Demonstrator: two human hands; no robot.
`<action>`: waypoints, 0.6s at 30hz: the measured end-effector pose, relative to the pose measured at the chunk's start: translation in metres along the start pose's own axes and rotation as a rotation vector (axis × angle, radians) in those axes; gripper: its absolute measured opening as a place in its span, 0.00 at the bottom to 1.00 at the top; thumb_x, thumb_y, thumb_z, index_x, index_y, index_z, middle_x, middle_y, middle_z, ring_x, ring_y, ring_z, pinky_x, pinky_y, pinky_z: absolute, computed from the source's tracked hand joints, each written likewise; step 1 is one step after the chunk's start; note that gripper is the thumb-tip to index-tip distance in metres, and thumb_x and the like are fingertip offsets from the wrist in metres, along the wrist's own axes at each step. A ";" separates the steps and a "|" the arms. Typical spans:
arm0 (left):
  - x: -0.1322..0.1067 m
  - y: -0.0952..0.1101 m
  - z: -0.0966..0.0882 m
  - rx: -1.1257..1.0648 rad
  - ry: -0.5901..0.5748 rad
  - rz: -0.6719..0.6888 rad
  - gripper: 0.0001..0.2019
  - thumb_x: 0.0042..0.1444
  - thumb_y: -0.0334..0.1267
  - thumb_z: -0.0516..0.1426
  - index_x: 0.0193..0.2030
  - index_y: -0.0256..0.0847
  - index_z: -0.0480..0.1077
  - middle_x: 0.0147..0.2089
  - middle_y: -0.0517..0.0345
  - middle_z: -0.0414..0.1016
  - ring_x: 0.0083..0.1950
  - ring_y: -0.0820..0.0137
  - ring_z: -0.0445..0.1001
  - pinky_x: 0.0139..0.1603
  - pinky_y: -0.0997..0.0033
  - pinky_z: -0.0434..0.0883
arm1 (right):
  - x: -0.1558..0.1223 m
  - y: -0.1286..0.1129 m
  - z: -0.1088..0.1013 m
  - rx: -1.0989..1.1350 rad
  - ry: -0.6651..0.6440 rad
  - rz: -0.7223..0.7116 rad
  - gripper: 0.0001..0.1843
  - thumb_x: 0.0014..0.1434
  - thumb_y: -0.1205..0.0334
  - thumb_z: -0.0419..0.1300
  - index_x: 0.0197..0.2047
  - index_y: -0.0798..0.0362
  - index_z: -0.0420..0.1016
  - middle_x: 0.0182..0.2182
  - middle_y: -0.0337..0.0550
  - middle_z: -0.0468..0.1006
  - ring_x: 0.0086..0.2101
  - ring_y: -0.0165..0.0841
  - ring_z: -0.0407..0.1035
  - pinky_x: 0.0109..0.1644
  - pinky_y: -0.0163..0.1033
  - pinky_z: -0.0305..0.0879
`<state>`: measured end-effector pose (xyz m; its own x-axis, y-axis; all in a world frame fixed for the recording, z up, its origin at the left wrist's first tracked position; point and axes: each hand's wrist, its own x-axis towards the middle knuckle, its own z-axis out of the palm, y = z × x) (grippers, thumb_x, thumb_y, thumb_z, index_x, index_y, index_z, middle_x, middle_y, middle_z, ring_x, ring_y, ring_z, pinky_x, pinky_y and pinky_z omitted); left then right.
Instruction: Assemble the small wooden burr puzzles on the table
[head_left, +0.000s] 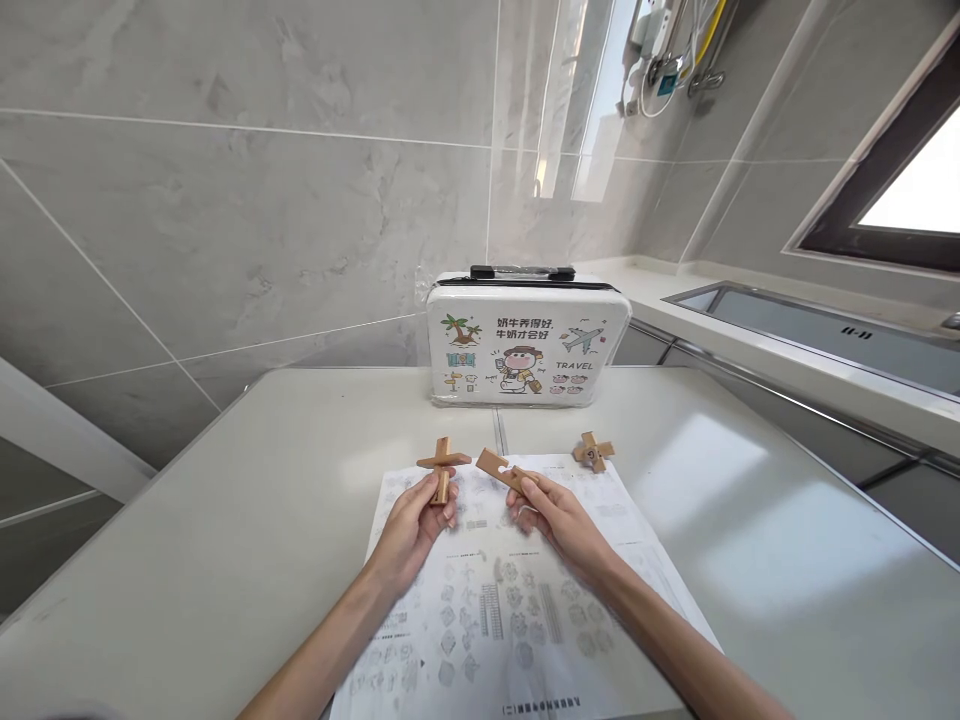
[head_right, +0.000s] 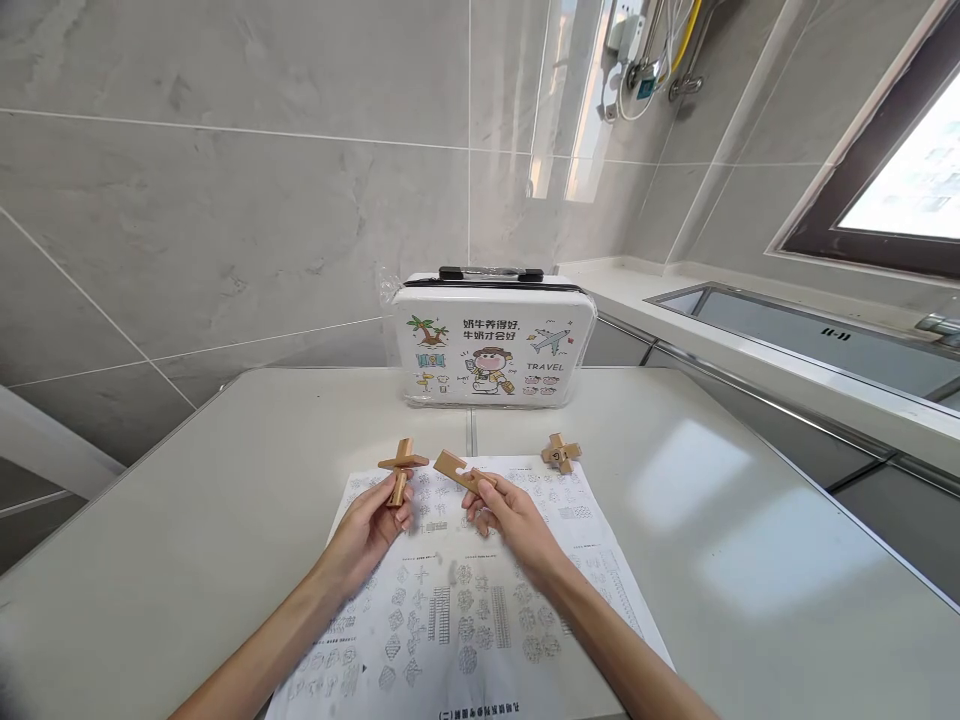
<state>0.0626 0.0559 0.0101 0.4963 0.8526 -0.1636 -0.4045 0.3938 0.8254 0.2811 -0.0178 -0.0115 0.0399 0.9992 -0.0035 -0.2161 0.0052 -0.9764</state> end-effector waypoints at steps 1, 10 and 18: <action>-0.001 0.000 0.001 0.014 -0.020 -0.017 0.15 0.63 0.46 0.66 0.48 0.36 0.77 0.37 0.56 0.74 0.30 0.75 0.67 0.34 0.72 0.70 | 0.000 0.000 -0.001 0.088 -0.018 0.017 0.25 0.69 0.39 0.61 0.56 0.51 0.74 0.38 0.44 0.77 0.32 0.34 0.70 0.35 0.39 0.64; -0.009 -0.001 0.010 0.160 -0.214 -0.123 0.16 0.64 0.49 0.64 0.42 0.36 0.75 0.38 0.52 0.76 0.32 0.71 0.69 0.38 0.68 0.68 | -0.003 -0.006 0.000 0.197 -0.117 0.024 0.23 0.67 0.41 0.65 0.52 0.48 0.66 0.36 0.42 0.80 0.26 0.31 0.72 0.30 0.37 0.60; -0.011 -0.003 0.009 0.205 -0.294 -0.160 0.17 0.66 0.51 0.63 0.44 0.36 0.76 0.37 0.50 0.77 0.32 0.70 0.68 0.41 0.66 0.67 | -0.006 -0.010 0.004 0.102 -0.182 0.017 0.24 0.66 0.38 0.63 0.51 0.46 0.63 0.34 0.40 0.81 0.26 0.33 0.74 0.30 0.37 0.61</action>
<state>0.0658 0.0420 0.0143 0.7514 0.6397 -0.1619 -0.1570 0.4116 0.8977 0.2794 -0.0240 -0.0010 -0.1397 0.9898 0.0281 -0.3133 -0.0173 -0.9495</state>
